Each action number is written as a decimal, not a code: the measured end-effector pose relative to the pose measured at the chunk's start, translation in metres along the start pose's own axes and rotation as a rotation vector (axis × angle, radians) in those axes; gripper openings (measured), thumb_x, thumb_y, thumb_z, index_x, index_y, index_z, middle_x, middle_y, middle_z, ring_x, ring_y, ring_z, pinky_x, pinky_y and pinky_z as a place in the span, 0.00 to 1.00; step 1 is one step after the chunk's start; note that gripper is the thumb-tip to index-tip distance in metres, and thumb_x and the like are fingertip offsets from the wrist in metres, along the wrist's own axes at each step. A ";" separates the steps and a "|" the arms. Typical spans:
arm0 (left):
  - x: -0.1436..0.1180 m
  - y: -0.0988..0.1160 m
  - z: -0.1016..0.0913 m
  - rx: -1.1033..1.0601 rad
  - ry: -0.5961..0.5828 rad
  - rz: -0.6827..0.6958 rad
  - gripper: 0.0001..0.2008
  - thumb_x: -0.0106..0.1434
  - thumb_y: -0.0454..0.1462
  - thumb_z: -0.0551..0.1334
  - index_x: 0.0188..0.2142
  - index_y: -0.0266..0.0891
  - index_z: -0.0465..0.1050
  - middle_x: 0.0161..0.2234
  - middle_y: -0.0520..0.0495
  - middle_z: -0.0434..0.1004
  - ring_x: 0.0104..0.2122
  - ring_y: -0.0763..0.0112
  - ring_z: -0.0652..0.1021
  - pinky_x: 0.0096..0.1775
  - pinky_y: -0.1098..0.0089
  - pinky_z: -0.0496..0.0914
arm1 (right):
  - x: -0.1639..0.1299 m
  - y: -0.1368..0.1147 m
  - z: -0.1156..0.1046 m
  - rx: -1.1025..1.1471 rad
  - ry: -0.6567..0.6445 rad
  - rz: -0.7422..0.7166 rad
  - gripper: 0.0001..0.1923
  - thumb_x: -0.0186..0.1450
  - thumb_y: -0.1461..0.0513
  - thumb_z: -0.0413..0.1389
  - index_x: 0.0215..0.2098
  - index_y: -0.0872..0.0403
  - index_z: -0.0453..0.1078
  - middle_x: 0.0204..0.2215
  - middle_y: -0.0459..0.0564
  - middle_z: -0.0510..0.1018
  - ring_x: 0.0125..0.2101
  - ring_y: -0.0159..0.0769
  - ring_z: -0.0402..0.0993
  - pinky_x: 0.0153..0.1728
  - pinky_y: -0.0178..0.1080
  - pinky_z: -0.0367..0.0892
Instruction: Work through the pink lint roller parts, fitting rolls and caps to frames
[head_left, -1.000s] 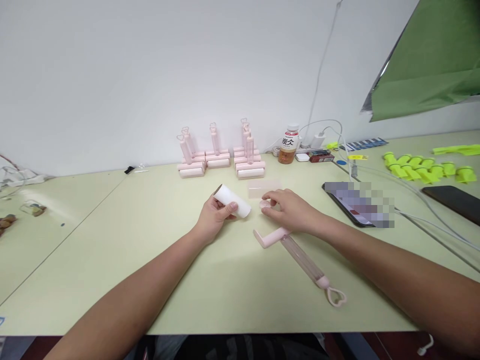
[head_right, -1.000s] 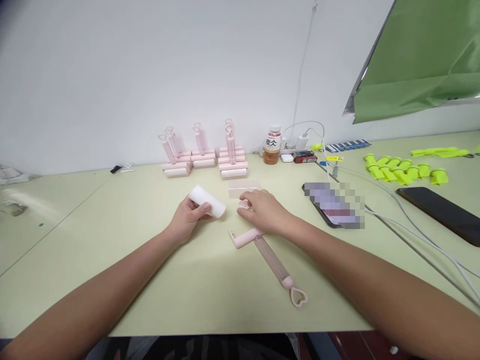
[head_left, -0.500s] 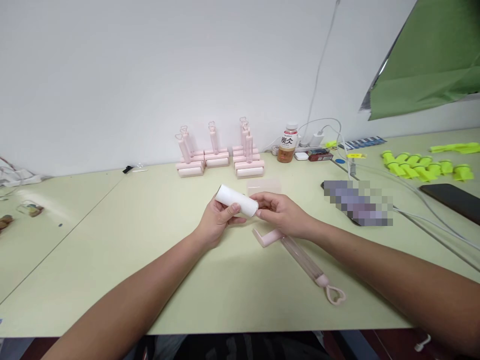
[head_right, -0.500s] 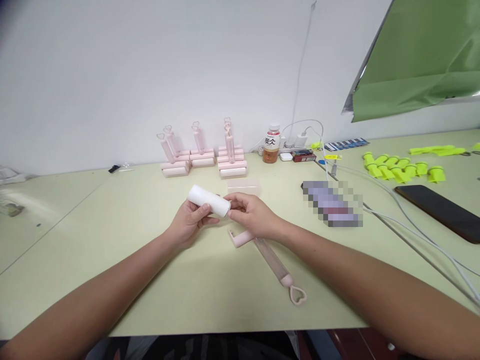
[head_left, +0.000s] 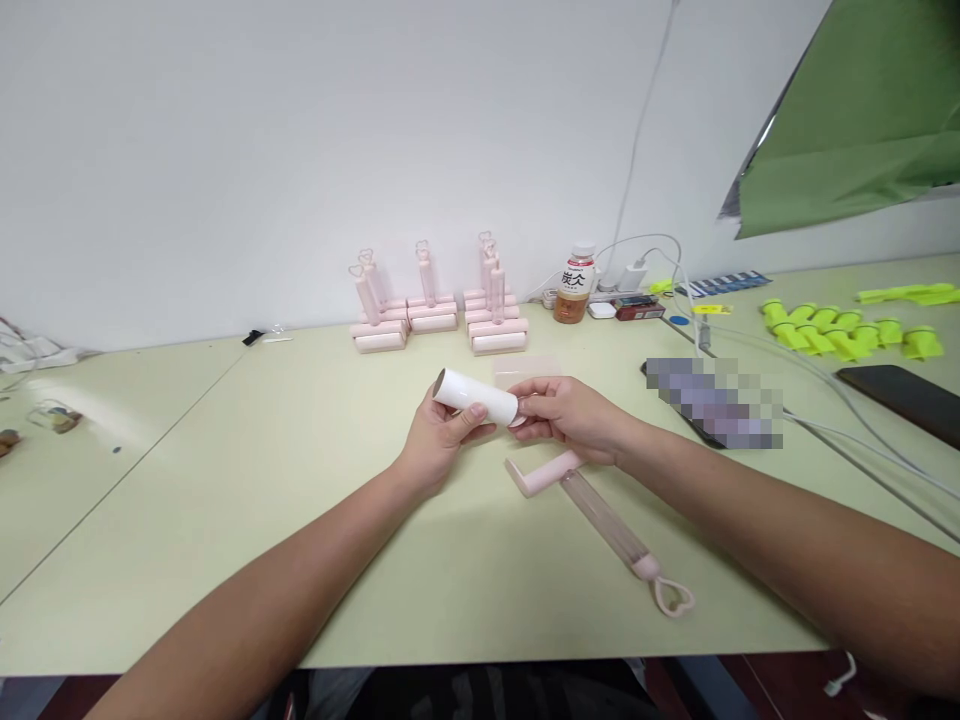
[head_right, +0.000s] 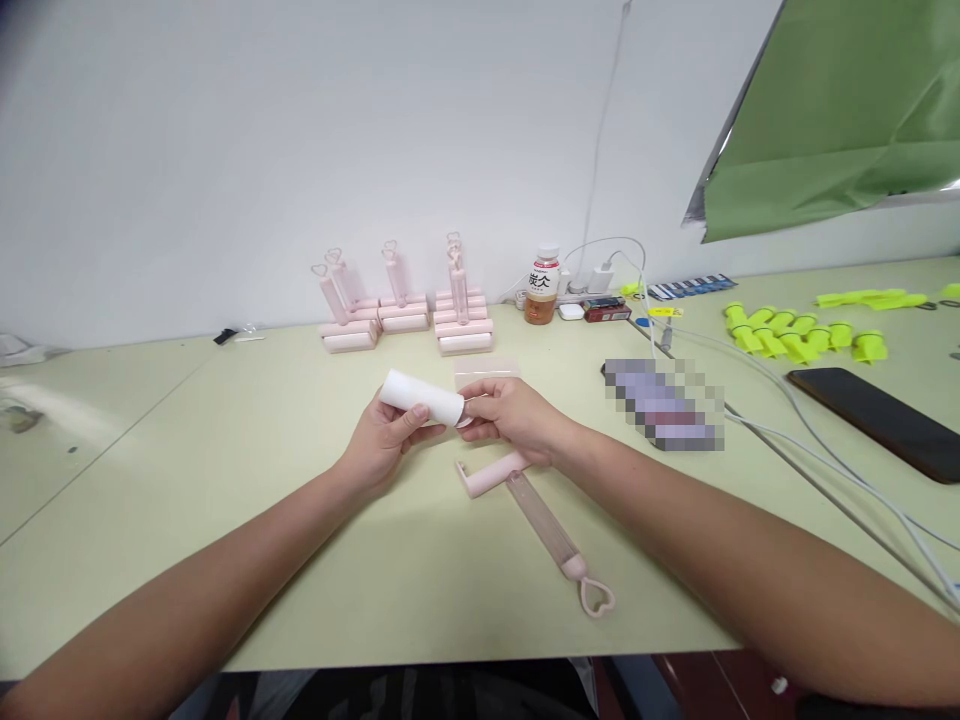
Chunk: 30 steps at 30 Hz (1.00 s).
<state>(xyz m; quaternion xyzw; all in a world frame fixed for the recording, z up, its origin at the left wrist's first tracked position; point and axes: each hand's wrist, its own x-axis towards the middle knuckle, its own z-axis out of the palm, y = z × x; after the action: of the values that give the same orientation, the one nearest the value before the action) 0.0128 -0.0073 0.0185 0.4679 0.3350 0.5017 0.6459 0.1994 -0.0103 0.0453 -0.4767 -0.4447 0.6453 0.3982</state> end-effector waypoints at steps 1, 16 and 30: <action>0.000 0.000 0.001 -0.002 -0.009 -0.001 0.27 0.50 0.43 0.74 0.45 0.38 0.66 0.43 0.45 0.75 0.46 0.59 0.77 0.46 0.56 0.76 | 0.002 0.001 -0.001 -0.002 -0.009 -0.003 0.06 0.57 0.67 0.61 0.34 0.57 0.75 0.31 0.51 0.80 0.28 0.30 0.76 0.33 0.31 0.77; 0.001 -0.002 -0.004 0.199 0.087 0.039 0.28 0.49 0.47 0.74 0.42 0.38 0.66 0.40 0.46 0.74 0.40 0.63 0.76 0.37 0.63 0.74 | 0.026 -0.001 -0.061 -1.179 0.273 -0.222 0.06 0.54 0.67 0.57 0.30 0.54 0.75 0.29 0.47 0.80 0.30 0.37 0.73 0.28 0.35 0.60; 0.000 0.000 -0.004 0.344 -0.038 0.121 0.23 0.52 0.48 0.71 0.41 0.38 0.69 0.33 0.51 0.73 0.33 0.70 0.73 0.35 0.69 0.69 | 0.006 -0.008 -0.043 -0.959 0.294 -0.495 0.11 0.63 0.55 0.55 0.37 0.53 0.74 0.33 0.49 0.79 0.27 0.35 0.70 0.29 0.37 0.64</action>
<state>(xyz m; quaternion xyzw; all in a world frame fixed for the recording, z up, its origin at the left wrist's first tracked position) 0.0090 -0.0064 0.0172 0.6002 0.3747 0.4661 0.5312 0.2401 0.0062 0.0452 -0.5708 -0.7269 0.1849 0.3341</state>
